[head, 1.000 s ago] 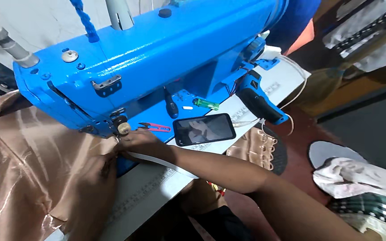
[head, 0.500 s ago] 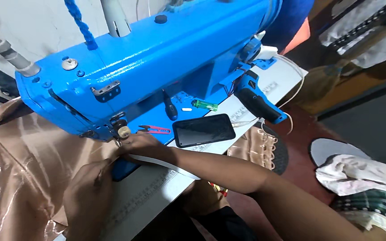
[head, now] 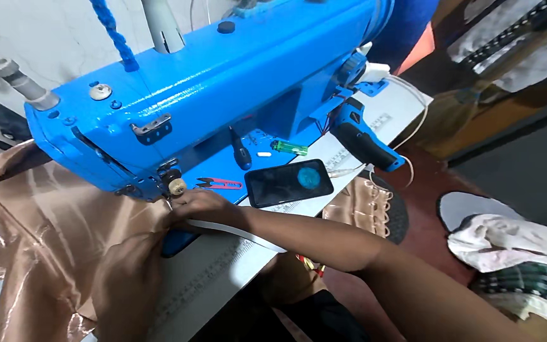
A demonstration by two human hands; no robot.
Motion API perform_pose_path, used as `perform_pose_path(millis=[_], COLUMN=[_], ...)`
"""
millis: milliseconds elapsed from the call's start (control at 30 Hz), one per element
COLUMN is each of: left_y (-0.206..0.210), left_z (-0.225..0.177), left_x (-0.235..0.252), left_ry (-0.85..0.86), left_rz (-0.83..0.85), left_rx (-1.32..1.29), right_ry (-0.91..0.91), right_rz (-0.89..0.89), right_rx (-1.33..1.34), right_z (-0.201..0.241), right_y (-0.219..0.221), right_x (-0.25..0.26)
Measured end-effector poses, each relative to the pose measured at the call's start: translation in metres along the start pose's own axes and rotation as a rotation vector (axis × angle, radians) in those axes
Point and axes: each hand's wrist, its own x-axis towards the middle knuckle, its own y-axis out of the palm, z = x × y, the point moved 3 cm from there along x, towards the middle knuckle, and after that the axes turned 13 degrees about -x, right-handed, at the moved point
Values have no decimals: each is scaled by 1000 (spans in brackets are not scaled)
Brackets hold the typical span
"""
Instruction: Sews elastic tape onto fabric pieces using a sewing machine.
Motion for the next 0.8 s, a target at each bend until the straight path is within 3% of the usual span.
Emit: perform_pose_path(millis=[167,400,800], left_y=[-3,-5,5], left_z=[-3,-8,4], left_x=[-3,-1,3], left_ry=[-65,-272,-101], left_rz=[-32,-12,-96], left_rx=[47,-135,-124], right_ry=[-16,-25,-24], right_rz=[-39,-45,-32], right_rx=[-5,1,13], right_z=[-2,-4,-1], right_y=[3,6,2], right_x=[-1,-1,-1])
